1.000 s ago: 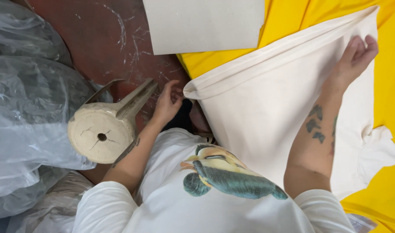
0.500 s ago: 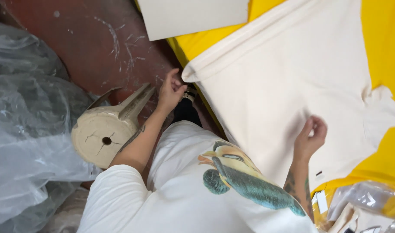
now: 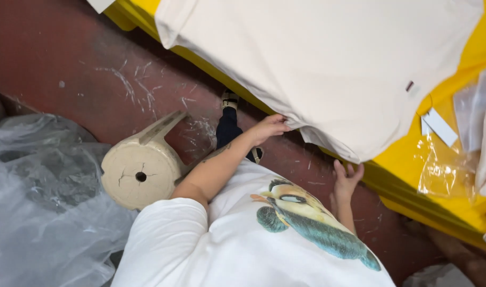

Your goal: Folding t-shirts using a cardboard template on a work table to ensure uniform size and shape.

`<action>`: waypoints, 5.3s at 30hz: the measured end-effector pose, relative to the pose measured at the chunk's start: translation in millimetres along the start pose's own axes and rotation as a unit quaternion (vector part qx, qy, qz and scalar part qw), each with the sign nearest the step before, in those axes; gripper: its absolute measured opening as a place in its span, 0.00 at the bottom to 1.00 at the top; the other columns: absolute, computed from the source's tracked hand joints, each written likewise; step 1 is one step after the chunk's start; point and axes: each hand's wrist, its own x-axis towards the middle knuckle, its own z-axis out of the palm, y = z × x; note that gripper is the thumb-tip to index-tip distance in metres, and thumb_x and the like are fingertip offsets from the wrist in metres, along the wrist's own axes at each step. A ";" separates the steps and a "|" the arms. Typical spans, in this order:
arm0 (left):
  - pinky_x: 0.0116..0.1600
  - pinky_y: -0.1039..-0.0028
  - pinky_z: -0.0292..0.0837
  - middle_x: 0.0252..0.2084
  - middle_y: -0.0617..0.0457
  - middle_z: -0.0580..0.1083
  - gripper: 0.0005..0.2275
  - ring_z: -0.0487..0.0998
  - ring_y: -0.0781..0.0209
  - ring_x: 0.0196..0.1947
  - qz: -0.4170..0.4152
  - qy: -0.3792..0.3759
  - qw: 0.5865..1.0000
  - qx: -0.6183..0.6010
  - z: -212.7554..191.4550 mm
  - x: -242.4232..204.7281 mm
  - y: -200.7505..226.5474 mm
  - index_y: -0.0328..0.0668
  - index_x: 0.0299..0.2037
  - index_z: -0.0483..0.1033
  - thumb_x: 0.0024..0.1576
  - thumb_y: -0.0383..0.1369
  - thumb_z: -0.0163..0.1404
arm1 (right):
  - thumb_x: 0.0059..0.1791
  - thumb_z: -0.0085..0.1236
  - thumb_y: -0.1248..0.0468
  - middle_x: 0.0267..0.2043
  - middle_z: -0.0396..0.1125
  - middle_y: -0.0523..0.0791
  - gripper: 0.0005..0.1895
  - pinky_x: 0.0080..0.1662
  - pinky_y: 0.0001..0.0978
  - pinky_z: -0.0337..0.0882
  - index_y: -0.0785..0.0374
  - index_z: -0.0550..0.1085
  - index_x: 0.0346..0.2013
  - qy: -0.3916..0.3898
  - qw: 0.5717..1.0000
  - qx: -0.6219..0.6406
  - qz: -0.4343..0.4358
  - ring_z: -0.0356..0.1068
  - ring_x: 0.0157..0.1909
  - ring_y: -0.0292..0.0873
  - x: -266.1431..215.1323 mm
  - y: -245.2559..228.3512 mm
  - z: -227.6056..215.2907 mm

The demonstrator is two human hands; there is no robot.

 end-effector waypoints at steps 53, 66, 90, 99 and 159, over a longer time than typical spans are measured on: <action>0.49 0.63 0.67 0.45 0.49 0.74 0.10 0.73 0.50 0.49 0.377 -0.121 0.517 0.759 84.2 30.8 244.2 0.49 0.53 0.79 0.62 0.33 0.53 | 0.50 0.60 0.72 0.51 0.69 0.45 0.09 0.54 0.39 0.70 0.52 0.78 0.30 -0.072 0.842 -0.249 -0.473 0.67 0.53 0.51 103.3 -134.7 35.2; 0.60 0.60 0.59 0.62 0.49 0.70 0.13 0.65 0.50 0.64 0.437 -0.047 0.529 0.726 39.4 -8.8 203.6 0.51 0.54 0.81 0.68 0.31 0.42 | 0.52 0.61 0.70 0.48 0.69 0.44 0.07 0.52 0.37 0.74 0.53 0.81 0.38 0.040 0.836 -0.243 -0.490 0.69 0.51 0.48 68.8 -118.2 42.7; 0.39 0.78 0.86 0.37 0.48 0.70 0.06 0.81 0.62 0.35 0.127 0.130 0.909 0.376 86.8 -2.9 216.8 0.35 0.43 0.80 0.56 0.23 0.56 | 0.49 0.63 0.57 0.33 0.75 0.40 0.06 0.42 0.40 0.74 0.50 0.80 0.41 0.027 0.927 -0.312 -0.207 0.77 0.38 0.44 83.7 -137.2 49.1; 0.36 0.83 0.69 0.33 0.58 0.67 0.16 0.72 0.69 0.32 -0.019 0.062 0.989 -0.132 79.6 -78.6 233.0 0.40 0.60 0.71 0.62 0.25 0.54 | 0.51 0.61 0.63 0.46 0.77 0.47 0.07 0.59 0.50 0.75 0.58 0.76 0.43 -0.247 0.806 0.511 0.165 0.79 0.49 0.48 -16.5 -151.7 34.5; 0.51 0.47 0.67 0.56 0.38 0.71 0.13 0.71 0.36 0.52 0.507 0.177 0.413 0.735 -150.1 240.7 527.2 0.37 0.51 0.79 0.57 0.23 0.49 | 0.50 0.54 0.75 0.54 0.60 0.61 0.23 0.55 0.57 0.63 0.69 0.67 0.61 0.116 0.767 -0.385 -0.500 0.61 0.53 0.67 398.6 -371.2 154.1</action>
